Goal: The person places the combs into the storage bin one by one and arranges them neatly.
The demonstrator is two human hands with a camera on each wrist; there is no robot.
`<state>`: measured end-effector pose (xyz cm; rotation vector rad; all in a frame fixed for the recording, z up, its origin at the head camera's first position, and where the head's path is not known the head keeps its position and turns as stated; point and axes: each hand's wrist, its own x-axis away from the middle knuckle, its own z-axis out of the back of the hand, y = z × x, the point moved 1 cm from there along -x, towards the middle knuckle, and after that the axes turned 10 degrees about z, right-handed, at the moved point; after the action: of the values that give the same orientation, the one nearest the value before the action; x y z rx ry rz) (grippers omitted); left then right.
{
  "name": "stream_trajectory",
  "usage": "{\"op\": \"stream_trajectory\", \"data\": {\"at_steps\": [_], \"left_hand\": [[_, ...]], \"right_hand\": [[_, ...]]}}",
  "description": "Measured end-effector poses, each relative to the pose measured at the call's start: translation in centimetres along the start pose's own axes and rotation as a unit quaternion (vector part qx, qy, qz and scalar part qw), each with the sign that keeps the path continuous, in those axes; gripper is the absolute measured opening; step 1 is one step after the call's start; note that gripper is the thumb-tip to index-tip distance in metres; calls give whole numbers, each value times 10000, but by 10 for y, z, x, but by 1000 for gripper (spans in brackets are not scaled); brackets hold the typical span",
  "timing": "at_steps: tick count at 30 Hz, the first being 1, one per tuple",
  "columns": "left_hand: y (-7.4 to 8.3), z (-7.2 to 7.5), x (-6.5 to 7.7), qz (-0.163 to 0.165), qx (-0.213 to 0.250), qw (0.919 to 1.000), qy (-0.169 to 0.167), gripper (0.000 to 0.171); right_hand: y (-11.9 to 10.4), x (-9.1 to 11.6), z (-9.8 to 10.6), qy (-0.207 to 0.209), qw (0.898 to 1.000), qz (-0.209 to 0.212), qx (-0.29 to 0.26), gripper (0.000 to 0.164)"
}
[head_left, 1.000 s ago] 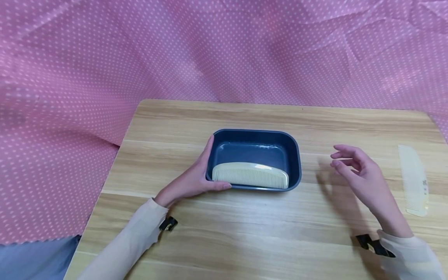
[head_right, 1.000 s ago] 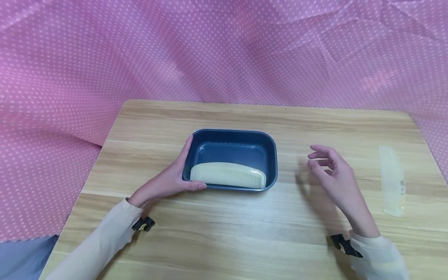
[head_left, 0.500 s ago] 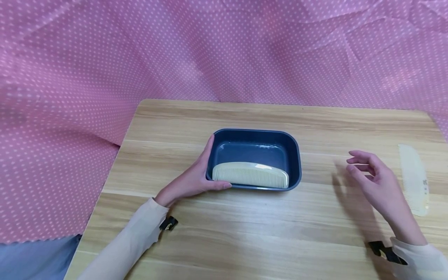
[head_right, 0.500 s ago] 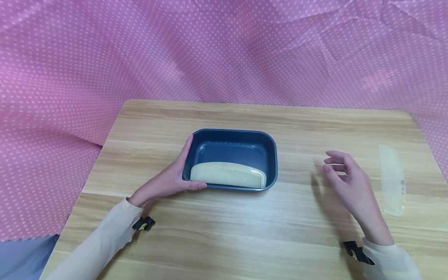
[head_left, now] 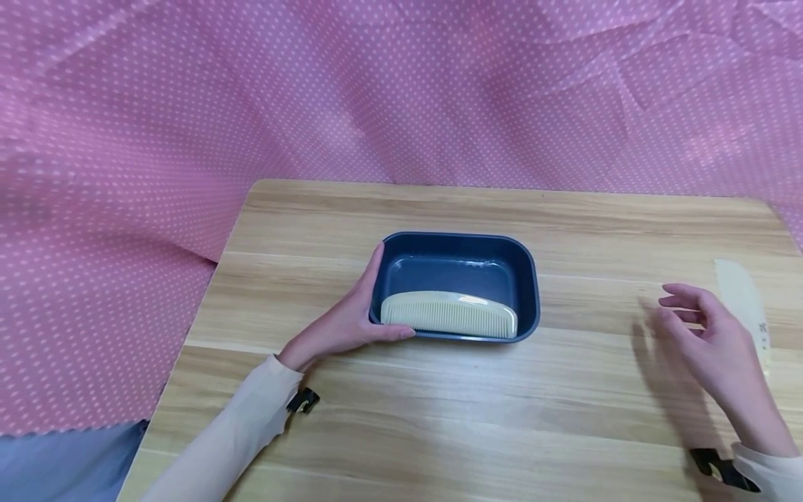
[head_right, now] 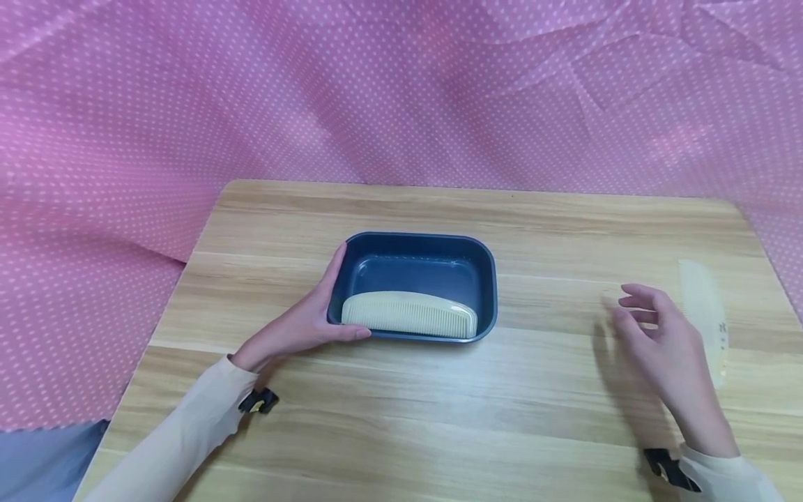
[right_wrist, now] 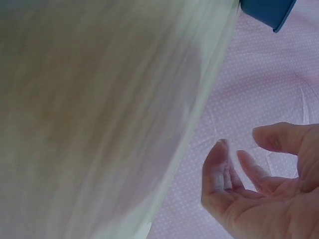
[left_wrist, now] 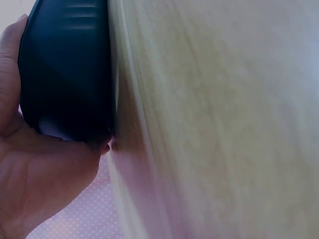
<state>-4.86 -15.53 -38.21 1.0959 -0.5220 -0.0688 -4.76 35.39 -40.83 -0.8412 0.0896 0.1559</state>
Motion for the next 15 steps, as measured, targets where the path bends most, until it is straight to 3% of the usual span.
{"op": "stream_trajectory", "data": {"at_steps": [15], "left_hand": [[1,0,1,48,82,10000,-11,139]], "right_hand": [[14,5,23,-171,9974,-268,644,54]]}}
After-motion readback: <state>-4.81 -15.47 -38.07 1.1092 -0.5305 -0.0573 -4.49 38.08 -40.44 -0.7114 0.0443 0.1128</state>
